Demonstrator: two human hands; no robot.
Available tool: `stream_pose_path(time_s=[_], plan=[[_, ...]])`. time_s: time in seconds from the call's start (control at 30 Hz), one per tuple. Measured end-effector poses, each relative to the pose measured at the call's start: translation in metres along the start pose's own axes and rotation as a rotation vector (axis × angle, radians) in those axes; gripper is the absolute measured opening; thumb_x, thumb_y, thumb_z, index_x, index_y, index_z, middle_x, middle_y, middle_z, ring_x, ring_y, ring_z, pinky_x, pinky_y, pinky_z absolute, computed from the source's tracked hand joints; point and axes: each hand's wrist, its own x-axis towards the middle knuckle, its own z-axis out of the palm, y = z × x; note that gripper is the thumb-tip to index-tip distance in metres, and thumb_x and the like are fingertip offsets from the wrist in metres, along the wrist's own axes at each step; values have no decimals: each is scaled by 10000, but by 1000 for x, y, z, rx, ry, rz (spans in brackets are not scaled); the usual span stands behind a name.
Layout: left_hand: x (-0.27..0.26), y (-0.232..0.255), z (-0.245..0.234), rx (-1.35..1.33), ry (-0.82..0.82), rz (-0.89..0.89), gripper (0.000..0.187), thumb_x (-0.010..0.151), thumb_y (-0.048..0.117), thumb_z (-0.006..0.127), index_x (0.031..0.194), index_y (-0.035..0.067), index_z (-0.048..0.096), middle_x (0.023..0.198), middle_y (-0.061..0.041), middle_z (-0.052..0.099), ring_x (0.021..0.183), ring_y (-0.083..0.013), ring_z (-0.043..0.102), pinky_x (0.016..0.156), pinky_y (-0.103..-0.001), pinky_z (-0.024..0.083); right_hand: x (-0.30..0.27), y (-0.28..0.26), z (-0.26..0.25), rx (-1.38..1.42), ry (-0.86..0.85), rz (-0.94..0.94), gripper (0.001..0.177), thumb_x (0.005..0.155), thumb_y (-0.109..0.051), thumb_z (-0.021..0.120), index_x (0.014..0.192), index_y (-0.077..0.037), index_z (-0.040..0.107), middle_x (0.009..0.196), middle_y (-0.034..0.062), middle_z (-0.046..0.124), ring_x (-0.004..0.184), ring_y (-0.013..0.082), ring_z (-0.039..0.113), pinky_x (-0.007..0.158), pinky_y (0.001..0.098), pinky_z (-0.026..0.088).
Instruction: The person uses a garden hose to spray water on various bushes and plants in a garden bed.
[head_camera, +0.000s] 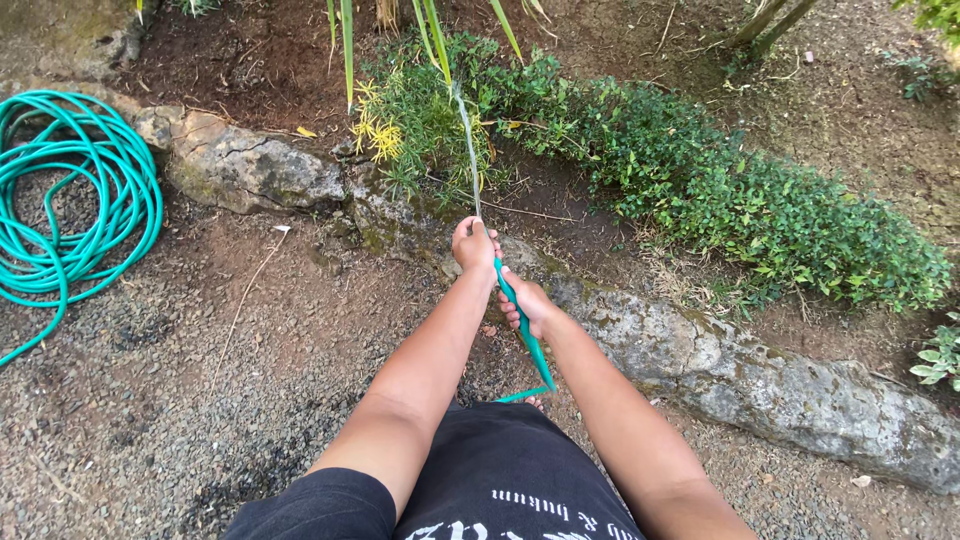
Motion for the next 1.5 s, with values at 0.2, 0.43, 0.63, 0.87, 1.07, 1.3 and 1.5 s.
stream_pose_path(time_s=[0.2,0.43,0.63,0.87,1.07,1.3,1.5], plan=[[1,1,1,-12,-29,13,123,1039,199,535,1106,123,605,720,-68,615,465,-131,502,358,-301,387,-6,-7,1,13,5,18,591,968,-692,467,695,-168,452,575,-71,369,442,74,314,420,256,265],[16,8,-13,-18,23,49,129,1033,207,544,1117,127,602,719,-76,625,453,-131,498,358,-298,394,9,-9,12,-39,-28,38,590,972,-700,451,700,-176,456,577,-73,370,451,74,317,425,257,269],[29,7,-32,-82,73,6,150,1026,200,546,1147,118,583,736,-81,621,445,-130,486,345,-302,374,20,-7,24,-98,-39,66,594,973,-704,444,690,-182,452,574,-75,370,448,76,316,424,263,266],[40,12,-40,-75,85,26,153,1032,206,540,1151,121,585,738,-82,627,448,-136,495,350,-305,387,29,-10,33,-102,-36,83,592,973,-700,450,687,-181,455,571,-76,367,446,76,311,422,263,261],[55,-15,-64,-163,129,-68,87,1037,199,528,1082,136,567,701,-68,605,457,-134,489,370,-302,394,43,6,32,-137,-15,108,571,986,-668,461,705,-171,470,572,-75,385,442,71,315,409,258,255],[49,-36,-60,-8,82,-139,100,1028,196,536,1094,138,584,712,-72,623,455,-148,507,372,-314,407,38,32,22,-44,43,85,567,996,-651,466,724,-154,497,564,-51,403,438,80,334,405,263,280],[30,-66,-28,137,-177,-217,146,1030,227,552,1136,136,594,730,-86,650,467,-141,516,376,-302,408,16,54,5,143,119,30,572,984,-672,434,714,-168,466,563,-53,392,431,86,333,397,266,271]])
